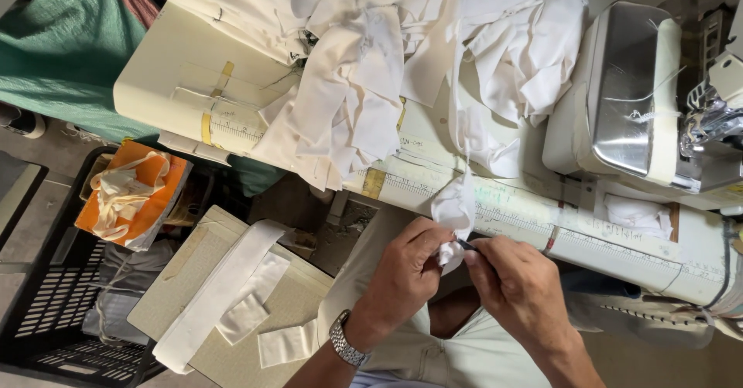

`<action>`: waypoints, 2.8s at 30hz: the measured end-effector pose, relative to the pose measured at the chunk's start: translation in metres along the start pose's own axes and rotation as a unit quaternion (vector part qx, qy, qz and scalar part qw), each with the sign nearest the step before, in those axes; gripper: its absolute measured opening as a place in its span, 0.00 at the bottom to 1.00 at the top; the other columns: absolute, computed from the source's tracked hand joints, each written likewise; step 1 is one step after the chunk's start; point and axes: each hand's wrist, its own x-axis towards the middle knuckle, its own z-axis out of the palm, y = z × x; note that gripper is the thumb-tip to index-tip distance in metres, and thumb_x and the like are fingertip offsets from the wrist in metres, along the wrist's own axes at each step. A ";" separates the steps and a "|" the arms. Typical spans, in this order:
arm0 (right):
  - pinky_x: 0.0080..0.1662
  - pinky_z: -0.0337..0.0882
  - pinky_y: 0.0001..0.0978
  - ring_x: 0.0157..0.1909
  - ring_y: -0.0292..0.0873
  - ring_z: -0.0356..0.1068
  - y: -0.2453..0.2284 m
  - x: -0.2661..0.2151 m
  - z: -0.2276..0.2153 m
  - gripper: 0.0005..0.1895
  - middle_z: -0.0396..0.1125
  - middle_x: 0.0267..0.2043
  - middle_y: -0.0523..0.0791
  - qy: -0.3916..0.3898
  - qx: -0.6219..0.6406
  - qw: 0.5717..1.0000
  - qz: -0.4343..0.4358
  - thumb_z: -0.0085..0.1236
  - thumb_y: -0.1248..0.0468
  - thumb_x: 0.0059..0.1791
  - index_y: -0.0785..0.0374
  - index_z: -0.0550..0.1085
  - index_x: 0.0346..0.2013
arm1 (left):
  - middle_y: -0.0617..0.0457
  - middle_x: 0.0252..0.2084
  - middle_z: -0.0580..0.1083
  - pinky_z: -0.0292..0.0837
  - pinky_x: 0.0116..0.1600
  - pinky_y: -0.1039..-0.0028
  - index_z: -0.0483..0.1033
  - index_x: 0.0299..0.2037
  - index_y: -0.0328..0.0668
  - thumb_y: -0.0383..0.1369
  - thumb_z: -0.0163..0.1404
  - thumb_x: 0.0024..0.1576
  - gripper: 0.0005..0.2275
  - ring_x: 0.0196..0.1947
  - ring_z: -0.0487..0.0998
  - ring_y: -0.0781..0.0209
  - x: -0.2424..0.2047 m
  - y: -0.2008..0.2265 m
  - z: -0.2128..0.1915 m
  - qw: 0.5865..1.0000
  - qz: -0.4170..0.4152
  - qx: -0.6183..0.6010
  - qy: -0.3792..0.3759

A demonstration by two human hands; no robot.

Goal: Trim loose threads and excess material from white fabric components using snips.

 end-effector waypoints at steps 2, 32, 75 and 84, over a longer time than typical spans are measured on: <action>0.28 0.70 0.36 0.23 0.42 0.68 0.021 -0.009 -0.001 0.09 0.71 0.28 0.43 -0.016 -0.032 0.999 0.038 0.51 0.60 0.55 0.62 0.74 0.37 | 0.44 0.46 0.71 0.74 0.54 0.69 0.72 0.47 0.32 0.12 0.45 0.51 0.15 0.46 0.75 0.51 -0.004 -0.001 -0.004 1.000 0.006 -0.005 -0.004; 0.34 0.69 0.53 0.27 0.61 0.69 0.036 0.008 0.022 0.15 0.71 0.28 0.42 -0.156 -0.151 0.972 0.086 0.54 0.47 0.53 0.53 0.68 0.33 | 0.44 0.49 0.68 0.76 0.49 0.71 0.64 0.45 0.34 0.14 0.46 0.45 0.17 0.47 0.73 0.52 -0.035 -0.017 -0.018 0.996 -0.040 -0.013 -0.077; 0.66 0.62 0.48 0.71 0.59 0.59 0.000 0.153 0.035 0.30 0.61 0.67 0.52 0.097 -0.122 0.950 -0.271 0.41 0.38 0.56 0.54 0.71 0.62 | 0.31 0.55 0.74 0.70 0.56 0.42 0.69 0.59 0.33 0.41 0.62 0.50 0.29 0.49 0.78 0.24 0.134 -0.040 -0.106 0.967 0.028 0.215 -0.136; 0.64 0.62 0.55 0.70 0.59 0.58 0.013 0.133 0.055 0.43 0.57 0.68 0.52 -0.080 -0.142 0.970 -0.181 0.43 0.30 0.50 0.51 0.61 0.71 | 0.39 0.58 0.71 0.62 0.67 0.50 0.55 0.74 0.43 0.35 0.61 0.42 0.45 0.57 0.77 0.40 0.090 -0.057 -0.098 0.944 0.065 0.323 -0.025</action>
